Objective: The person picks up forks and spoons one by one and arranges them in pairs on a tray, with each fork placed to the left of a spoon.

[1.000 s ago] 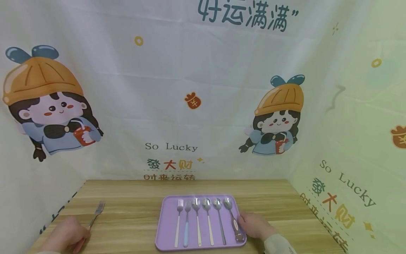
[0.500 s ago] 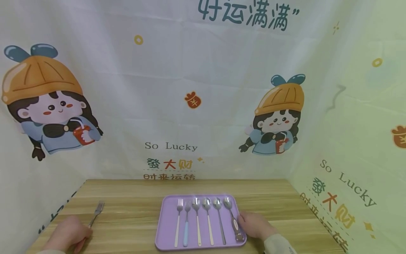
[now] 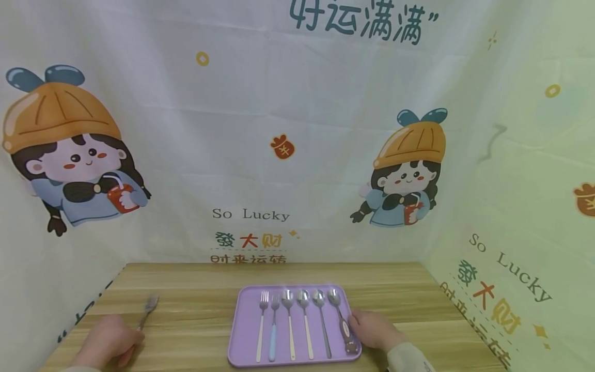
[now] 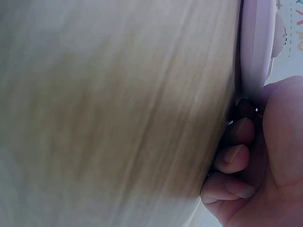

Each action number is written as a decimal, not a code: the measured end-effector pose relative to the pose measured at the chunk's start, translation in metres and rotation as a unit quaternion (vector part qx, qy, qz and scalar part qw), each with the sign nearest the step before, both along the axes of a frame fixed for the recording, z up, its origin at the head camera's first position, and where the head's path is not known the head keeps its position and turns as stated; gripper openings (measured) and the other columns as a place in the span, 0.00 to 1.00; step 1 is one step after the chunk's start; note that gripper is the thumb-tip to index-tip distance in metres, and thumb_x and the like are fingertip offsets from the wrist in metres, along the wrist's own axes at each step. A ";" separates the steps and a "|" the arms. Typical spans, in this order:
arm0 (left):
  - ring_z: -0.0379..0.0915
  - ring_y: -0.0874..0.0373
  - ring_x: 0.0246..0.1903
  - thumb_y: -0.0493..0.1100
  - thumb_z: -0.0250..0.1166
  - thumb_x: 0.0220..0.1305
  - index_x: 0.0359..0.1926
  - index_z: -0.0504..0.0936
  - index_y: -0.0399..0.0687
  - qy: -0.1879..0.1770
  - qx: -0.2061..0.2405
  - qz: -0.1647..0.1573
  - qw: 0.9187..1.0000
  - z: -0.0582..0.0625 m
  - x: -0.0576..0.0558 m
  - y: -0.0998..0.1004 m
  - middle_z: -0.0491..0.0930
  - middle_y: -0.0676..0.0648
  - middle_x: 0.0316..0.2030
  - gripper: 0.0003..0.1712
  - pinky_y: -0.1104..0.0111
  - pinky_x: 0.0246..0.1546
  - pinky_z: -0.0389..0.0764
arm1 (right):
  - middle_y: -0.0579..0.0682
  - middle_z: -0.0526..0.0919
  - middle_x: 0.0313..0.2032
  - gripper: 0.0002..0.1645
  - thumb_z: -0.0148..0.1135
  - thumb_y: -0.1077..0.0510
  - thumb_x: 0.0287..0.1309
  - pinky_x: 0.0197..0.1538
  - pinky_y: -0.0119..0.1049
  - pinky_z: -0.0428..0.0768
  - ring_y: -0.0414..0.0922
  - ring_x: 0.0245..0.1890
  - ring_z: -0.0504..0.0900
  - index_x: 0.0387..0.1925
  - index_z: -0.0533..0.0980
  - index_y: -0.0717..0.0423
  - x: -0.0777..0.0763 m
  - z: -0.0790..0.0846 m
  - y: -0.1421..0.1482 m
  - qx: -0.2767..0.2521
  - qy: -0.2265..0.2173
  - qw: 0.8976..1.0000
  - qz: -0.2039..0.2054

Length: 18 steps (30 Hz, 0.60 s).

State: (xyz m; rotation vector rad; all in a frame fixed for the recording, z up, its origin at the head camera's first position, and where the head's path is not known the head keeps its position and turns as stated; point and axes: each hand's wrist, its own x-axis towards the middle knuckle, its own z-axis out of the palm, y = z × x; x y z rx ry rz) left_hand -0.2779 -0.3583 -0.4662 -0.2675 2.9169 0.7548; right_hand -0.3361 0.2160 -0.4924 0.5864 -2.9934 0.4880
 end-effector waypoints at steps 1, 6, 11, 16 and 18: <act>0.64 0.61 0.09 0.44 0.59 0.56 0.03 0.77 0.49 0.005 0.000 -0.004 1.000 0.000 0.000 0.002 0.72 0.54 0.05 0.25 0.68 0.21 0.62 | 0.50 0.82 0.31 0.16 0.44 0.54 0.75 0.48 0.56 0.77 0.55 0.39 0.81 0.33 0.77 0.50 0.000 0.000 0.000 0.000 0.001 1.000 0.000; 0.64 0.62 0.07 0.44 0.60 0.56 0.02 0.78 0.47 0.030 0.003 -0.014 0.999 0.000 -0.001 0.015 0.73 0.53 0.04 0.26 0.69 0.20 0.63 | 0.50 0.82 0.30 0.16 0.45 0.55 0.75 0.48 0.56 0.77 0.55 0.38 0.81 0.31 0.76 0.49 0.000 -0.001 0.001 0.001 0.002 1.000 0.000; 0.65 0.61 0.08 0.43 0.59 0.61 0.02 0.77 0.47 0.059 0.003 -0.033 0.998 0.003 -0.003 0.035 0.73 0.53 0.04 0.29 0.68 0.22 0.65 | 0.51 0.82 0.32 0.16 0.45 0.54 0.75 0.49 0.56 0.77 0.56 0.39 0.81 0.32 0.76 0.49 -0.001 -0.002 0.001 0.001 0.002 1.000 -0.002; 0.64 0.61 0.08 0.43 0.60 0.61 0.02 0.77 0.47 0.070 0.008 -0.038 0.997 0.008 -0.004 0.058 0.73 0.52 0.04 0.29 0.68 0.21 0.63 | 0.50 0.82 0.31 0.17 0.44 0.54 0.76 0.49 0.56 0.77 0.55 0.39 0.81 0.32 0.76 0.48 -0.002 -0.002 0.001 0.002 -0.002 1.000 -0.004; 0.64 0.61 0.08 0.43 0.61 0.61 0.02 0.77 0.47 0.077 0.010 -0.040 0.996 0.010 -0.005 0.068 0.72 0.52 0.04 0.29 0.68 0.20 0.63 | 0.50 0.82 0.31 0.16 0.44 0.53 0.76 0.49 0.56 0.77 0.55 0.39 0.81 0.32 0.76 0.48 -0.002 -0.002 0.001 0.002 -0.001 1.000 -0.004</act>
